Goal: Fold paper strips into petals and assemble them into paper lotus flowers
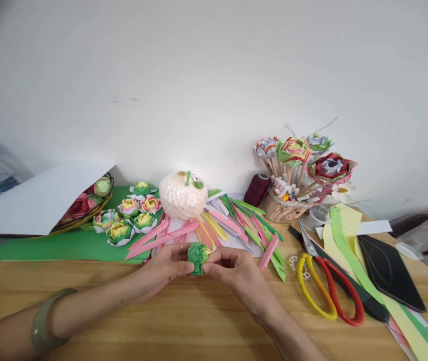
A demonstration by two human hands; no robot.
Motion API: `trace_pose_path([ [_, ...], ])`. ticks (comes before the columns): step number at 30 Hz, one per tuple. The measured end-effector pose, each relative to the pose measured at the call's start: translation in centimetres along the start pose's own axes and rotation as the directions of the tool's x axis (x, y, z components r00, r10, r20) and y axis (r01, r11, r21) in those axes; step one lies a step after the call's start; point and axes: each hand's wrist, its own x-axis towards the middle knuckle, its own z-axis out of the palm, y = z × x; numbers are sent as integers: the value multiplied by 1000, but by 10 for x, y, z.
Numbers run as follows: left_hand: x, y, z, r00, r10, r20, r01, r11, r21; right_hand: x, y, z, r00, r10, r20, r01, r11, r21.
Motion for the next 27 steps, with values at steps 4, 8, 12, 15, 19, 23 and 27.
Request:
trace_pose_path([
  [4, 0, 1, 0, 1000, -10, 6, 10, 1000, 9, -2, -1, -1, 995, -85, 52, 91, 988, -127],
  [8, 0, 2, 0, 1000, -22, -3, 22, 1000, 10, -2, -1, -3, 973, -214, 84, 229, 929, -289],
  [12, -1, 1, 1, 999, -30, -27, 31, 999, 24, -1, 0, -5, 978, -194, 76, 208, 933, -292],
  [15, 0, 0, 1, 1000, -21, -19, 22, 999, 39, 0, 1, -8, 992, -93, 81, 108, 972, -207],
  [19, 0, 0, 0, 1000, -19, 3, 18, 997, 71, 0, 2, -8, 995, 40, 90, -32, 996, -83],
  [23, -1, 0, 0, 999, -20, 32, 17, 996, 85, 1, 3, -6, 988, 122, 93, -123, 992, -2],
  [27, 0, 1, -1, 999, -16, 39, 14, 998, 62, 0, 0, -7, 993, 82, 87, -81, 997, -17],
])
